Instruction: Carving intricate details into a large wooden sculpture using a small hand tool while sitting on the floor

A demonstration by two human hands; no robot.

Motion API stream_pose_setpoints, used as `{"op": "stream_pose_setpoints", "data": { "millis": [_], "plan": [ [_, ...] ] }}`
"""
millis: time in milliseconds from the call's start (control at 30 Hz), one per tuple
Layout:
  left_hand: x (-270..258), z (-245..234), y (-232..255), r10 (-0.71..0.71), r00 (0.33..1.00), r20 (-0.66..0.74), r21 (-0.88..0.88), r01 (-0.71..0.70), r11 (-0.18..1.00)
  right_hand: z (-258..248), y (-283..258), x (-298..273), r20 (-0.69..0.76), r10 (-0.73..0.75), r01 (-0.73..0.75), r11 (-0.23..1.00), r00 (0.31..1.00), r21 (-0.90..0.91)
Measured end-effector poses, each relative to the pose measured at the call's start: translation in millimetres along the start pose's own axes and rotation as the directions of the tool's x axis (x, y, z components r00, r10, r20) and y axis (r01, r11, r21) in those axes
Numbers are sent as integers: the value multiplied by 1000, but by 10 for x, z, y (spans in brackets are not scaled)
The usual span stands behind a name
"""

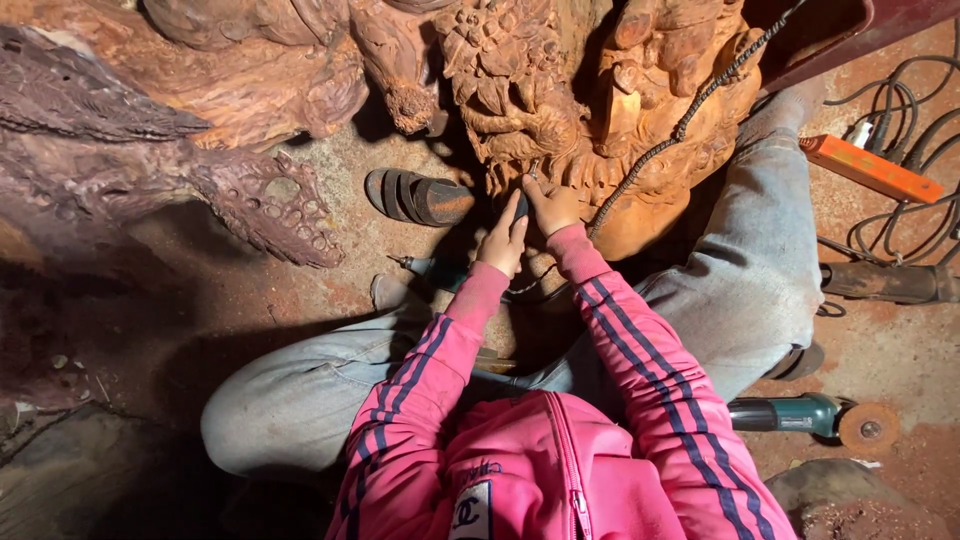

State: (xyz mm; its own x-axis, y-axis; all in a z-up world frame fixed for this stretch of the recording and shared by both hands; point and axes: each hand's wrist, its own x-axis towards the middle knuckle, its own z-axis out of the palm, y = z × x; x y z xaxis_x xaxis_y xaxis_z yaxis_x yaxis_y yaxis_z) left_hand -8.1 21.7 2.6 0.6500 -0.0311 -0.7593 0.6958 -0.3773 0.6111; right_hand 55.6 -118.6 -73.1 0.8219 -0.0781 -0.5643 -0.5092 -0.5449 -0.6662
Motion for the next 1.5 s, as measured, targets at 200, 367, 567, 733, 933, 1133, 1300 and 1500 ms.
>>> {"op": "stream_pose_setpoints", "data": {
  "millis": [200,367,567,733,933,1133,1300,1500],
  "plan": [
    [-117,-94,147,-4,1000,0,60,4,998,24,75,70,3,-9,9,1000,1000,-13],
    [-142,-99,129,-52,999,-9,144,53,988,-4,-52,-87,18,23,-23,1000,1000,6],
    [-106,-99,189,-46,999,-18,166,49,985,-43,-180,-98,6,-9,9,997,1000,81],
    [-119,-130,225,-40,999,-7,159,40,986,-10,-168,-33,-4,4,-3,996,1000,90],
    [43,-44,24,-56,998,-10,135,57,989,35,-27,18,29,19,-20,998,999,53],
    [125,-26,-60,-65,996,-60,129,72,989,64,34,98,100,62,-63,998,993,5],
    [147,-10,-76,15,1000,10,266,-17,964,61,115,154,58,95,-97,995,994,25],
    [24,-86,-3,-28,1000,10,270,24,962,52,75,19,74,94,-96,995,993,25]
  ]
}}
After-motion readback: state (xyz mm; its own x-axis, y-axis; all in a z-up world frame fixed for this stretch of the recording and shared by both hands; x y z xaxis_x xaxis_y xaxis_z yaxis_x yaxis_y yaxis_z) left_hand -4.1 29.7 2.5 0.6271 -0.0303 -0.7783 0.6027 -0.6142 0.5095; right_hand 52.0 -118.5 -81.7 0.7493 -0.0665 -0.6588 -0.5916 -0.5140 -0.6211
